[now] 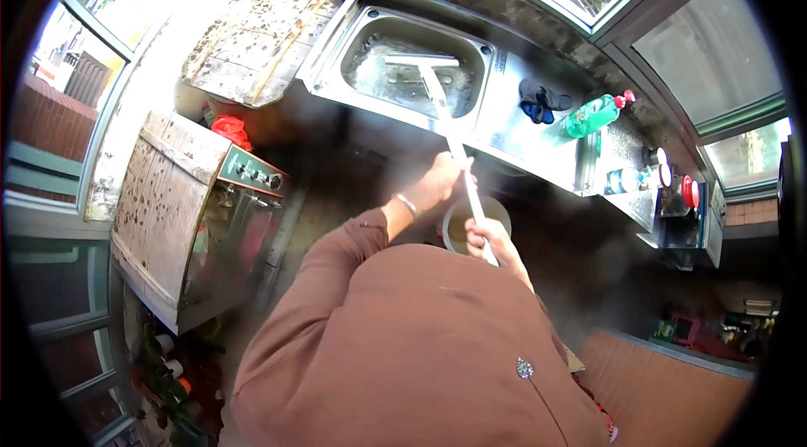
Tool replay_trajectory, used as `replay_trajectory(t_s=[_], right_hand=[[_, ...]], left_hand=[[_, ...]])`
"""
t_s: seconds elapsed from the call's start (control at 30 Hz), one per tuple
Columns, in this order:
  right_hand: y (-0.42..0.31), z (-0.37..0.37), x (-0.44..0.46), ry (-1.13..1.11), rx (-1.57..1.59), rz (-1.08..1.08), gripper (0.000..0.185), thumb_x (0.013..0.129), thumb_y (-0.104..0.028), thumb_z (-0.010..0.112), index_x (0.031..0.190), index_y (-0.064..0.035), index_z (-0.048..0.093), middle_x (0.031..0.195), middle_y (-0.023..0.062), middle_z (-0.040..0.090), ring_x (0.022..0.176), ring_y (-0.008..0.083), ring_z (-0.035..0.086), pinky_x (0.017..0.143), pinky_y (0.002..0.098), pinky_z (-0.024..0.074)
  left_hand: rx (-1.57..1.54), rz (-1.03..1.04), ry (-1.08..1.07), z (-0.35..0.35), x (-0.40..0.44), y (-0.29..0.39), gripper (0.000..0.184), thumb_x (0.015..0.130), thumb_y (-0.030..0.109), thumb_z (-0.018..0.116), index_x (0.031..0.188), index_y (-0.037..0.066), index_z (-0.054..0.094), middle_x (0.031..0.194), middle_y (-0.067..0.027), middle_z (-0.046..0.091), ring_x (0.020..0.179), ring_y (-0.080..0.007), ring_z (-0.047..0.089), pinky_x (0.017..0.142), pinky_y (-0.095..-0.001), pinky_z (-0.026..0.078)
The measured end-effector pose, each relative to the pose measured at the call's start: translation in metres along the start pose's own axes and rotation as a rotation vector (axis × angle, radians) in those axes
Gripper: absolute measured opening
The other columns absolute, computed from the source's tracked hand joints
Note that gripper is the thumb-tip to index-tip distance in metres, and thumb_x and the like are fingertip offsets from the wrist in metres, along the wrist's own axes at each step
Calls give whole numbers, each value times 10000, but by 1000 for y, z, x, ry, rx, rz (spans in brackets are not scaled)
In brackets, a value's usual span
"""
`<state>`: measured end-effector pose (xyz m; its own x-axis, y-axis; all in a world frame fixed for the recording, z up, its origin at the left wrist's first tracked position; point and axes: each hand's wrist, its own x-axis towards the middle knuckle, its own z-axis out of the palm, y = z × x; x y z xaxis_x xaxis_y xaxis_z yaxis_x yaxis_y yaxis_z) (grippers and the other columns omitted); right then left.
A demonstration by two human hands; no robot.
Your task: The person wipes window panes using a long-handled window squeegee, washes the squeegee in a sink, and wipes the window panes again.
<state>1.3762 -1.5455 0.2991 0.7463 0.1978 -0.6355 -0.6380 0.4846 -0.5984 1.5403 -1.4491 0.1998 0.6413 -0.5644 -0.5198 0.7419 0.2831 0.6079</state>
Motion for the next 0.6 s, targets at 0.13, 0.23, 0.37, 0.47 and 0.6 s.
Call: replay_trajectory(t_s=[0.13, 0.23, 0.37, 0.47, 0.6], right_hand=[[5, -31, -12, -11, -180, -62, 142, 838, -172, 575, 856, -46, 511, 587, -13, 445, 433, 95, 435, 399, 239, 338], [16, -58, -54, 4, -482, -188, 154, 815, -187, 587, 860, -49, 538, 646, -22, 496, 523, 75, 456, 486, 234, 372], [23, -73, -48, 86, -543, -162, 145, 800, -173, 582, 867, -51, 541, 669, -42, 489, 556, 56, 445, 501, 226, 358], [-22, -31, -81, 144, -488, -59, 110, 776, -122, 553, 864, -59, 530, 657, -44, 466, 619, 40, 441, 523, 210, 346], [17, -84, -68, 73, -516, -168, 112, 769, -114, 575, 845, -59, 512, 683, -40, 459, 619, 46, 420, 540, 213, 356]], left_hand=[[-4, -46, 43, 21, 4, -9, 184, 904, 140, 576, 850, -14, 492, 704, -134, 546, 552, -281, 597, 522, -446, 554], [-106, -43, -22, 63, -52, -13, 236, 927, 204, 558, 871, -4, 462, 715, -110, 520, 548, -279, 587, 527, -458, 560], [-109, -144, 107, 70, -25, -35, 308, 935, 331, 560, 852, 56, 450, 662, -69, 489, 546, -256, 541, 544, -489, 521], [-215, -181, 151, 70, -11, -41, 324, 938, 361, 550, 869, 67, 435, 650, -67, 469, 535, -239, 502, 547, -468, 482], [-149, -144, 53, 92, -49, -28, 346, 946, 390, 525, 891, 63, 426, 643, -61, 458, 542, -235, 505, 551, -462, 490]])
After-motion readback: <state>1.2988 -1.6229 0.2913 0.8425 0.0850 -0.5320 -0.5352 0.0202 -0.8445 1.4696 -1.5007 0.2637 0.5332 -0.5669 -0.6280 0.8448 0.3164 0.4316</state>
